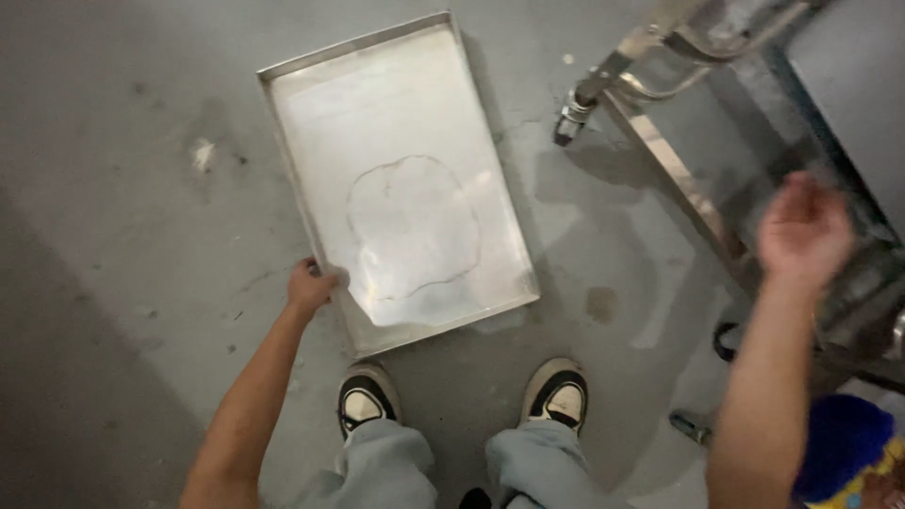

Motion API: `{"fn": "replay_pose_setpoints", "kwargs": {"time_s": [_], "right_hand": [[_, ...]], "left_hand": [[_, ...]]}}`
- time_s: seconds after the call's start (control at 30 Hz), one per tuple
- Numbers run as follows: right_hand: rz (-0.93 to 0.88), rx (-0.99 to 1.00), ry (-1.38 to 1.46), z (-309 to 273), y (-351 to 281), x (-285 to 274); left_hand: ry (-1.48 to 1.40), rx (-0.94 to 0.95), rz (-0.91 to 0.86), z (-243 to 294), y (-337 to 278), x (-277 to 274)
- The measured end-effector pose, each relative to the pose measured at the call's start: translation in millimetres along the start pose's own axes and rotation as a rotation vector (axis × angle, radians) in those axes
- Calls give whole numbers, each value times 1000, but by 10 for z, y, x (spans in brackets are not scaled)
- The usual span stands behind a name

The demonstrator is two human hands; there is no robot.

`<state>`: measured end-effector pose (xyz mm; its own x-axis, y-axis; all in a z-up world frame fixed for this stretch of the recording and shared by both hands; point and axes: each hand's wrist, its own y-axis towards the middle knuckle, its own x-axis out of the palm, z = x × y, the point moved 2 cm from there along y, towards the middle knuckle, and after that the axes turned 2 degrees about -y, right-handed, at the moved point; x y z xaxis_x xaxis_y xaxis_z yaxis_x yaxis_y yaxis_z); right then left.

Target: Organizing and storing various baking trays and cake tins on racks and worktables.

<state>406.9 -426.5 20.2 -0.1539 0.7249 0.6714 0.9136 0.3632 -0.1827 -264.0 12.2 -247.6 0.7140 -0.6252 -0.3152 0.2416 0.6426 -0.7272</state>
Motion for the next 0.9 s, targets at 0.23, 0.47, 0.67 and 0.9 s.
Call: {"fn": "replay_pose_setpoints", "kwargs": {"time_s": [0.23, 0.47, 0.67, 0.9], "right_hand": [[32, -99, 9, -404, 607, -137], [277, -42, 42, -502, 895, -166], [216, -80, 207, -409, 667, -148], [248, -103, 284, 98, -411, 344]], "left_hand": [[-289, -98, -225, -72, 27, -43], [-267, -177, -254, -10, -117, 19], [-301, -227, -266, -134, -59, 74], [-233, -235, -321, -48, -188, 112]]}}
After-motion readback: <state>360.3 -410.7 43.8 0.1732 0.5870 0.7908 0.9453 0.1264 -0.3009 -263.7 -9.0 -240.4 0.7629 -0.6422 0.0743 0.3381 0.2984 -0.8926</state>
